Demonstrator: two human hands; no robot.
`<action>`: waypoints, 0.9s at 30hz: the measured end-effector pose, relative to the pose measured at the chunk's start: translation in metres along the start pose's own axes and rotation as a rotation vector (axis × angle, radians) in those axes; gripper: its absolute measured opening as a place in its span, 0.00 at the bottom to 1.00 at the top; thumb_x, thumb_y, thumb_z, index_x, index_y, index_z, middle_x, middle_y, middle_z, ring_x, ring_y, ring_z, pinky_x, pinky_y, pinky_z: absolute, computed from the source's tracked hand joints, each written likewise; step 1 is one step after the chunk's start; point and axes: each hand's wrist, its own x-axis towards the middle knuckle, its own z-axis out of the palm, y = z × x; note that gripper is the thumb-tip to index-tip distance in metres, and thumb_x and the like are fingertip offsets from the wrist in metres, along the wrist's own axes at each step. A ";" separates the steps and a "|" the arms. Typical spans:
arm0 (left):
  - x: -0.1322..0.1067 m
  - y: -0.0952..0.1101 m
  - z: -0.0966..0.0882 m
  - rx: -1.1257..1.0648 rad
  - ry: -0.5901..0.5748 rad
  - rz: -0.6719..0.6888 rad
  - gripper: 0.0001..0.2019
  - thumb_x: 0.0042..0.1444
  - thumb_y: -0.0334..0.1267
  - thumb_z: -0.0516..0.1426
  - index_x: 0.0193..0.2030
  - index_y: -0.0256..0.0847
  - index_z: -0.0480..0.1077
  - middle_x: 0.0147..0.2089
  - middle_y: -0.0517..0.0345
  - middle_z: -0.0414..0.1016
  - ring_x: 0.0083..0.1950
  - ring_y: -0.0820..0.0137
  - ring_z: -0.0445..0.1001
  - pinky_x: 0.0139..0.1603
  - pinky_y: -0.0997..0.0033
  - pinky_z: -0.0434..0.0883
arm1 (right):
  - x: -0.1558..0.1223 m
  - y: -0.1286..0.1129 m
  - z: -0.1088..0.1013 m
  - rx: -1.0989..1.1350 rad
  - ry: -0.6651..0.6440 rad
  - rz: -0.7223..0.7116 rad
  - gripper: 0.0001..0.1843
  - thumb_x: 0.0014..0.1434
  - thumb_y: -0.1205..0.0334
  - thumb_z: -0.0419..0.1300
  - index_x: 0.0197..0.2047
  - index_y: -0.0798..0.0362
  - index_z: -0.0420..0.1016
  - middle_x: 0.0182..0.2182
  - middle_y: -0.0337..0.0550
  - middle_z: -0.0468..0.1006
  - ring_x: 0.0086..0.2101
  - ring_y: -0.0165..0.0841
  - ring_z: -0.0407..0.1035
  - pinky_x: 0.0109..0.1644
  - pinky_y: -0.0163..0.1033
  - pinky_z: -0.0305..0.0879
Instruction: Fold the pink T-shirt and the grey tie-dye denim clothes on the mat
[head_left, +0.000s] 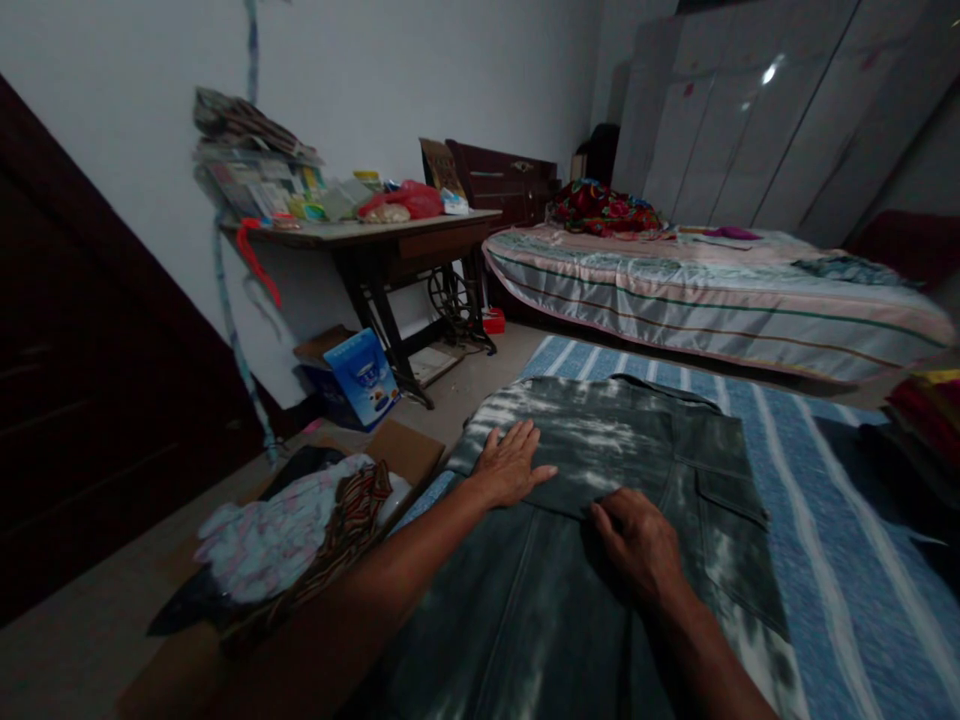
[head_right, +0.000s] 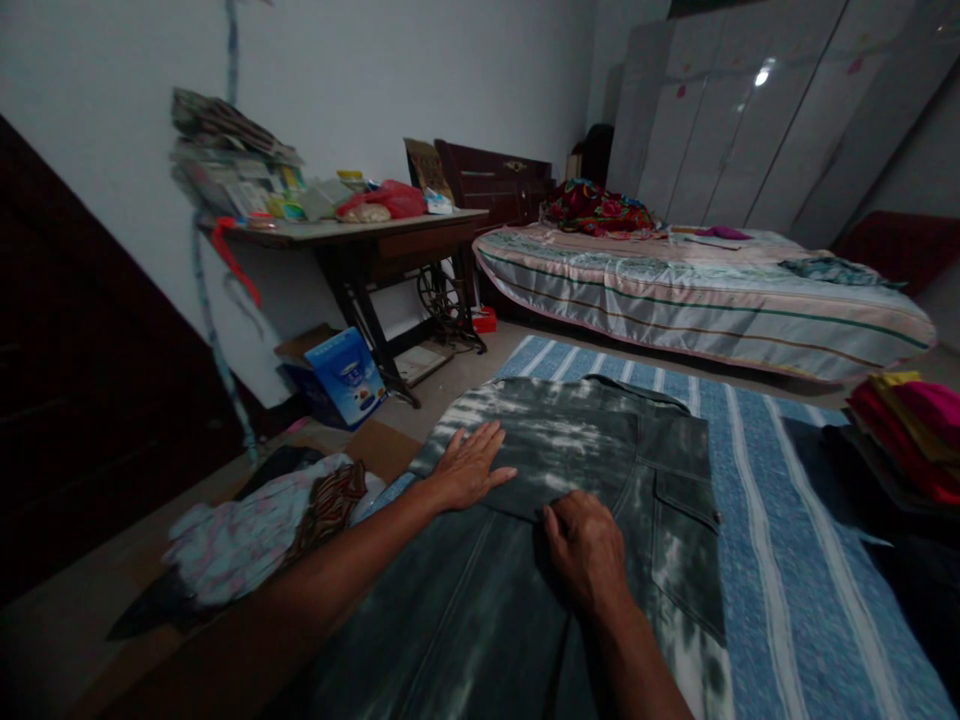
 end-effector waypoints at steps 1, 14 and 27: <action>-0.001 -0.002 0.000 0.008 0.003 -0.002 0.37 0.62 0.60 0.40 0.71 0.38 0.47 0.74 0.48 0.40 0.74 0.60 0.37 0.70 0.48 0.36 | 0.000 0.000 0.000 0.003 0.002 0.002 0.18 0.64 0.56 0.49 0.25 0.51 0.69 0.26 0.41 0.71 0.30 0.33 0.66 0.35 0.36 0.58; -0.006 0.016 0.002 0.010 0.039 -0.098 0.38 0.61 0.62 0.40 0.70 0.36 0.51 0.74 0.47 0.38 0.74 0.58 0.34 0.70 0.48 0.37 | -0.001 0.001 -0.001 -0.006 -0.004 -0.007 0.19 0.64 0.55 0.49 0.25 0.51 0.70 0.25 0.42 0.71 0.30 0.33 0.66 0.35 0.37 0.58; 0.005 0.039 -0.002 -0.013 0.029 -0.061 0.35 0.62 0.56 0.43 0.68 0.33 0.52 0.73 0.44 0.43 0.73 0.57 0.39 0.70 0.48 0.41 | 0.002 -0.001 0.000 0.005 -0.025 0.024 0.17 0.64 0.58 0.50 0.26 0.51 0.70 0.27 0.42 0.72 0.31 0.34 0.65 0.36 0.37 0.58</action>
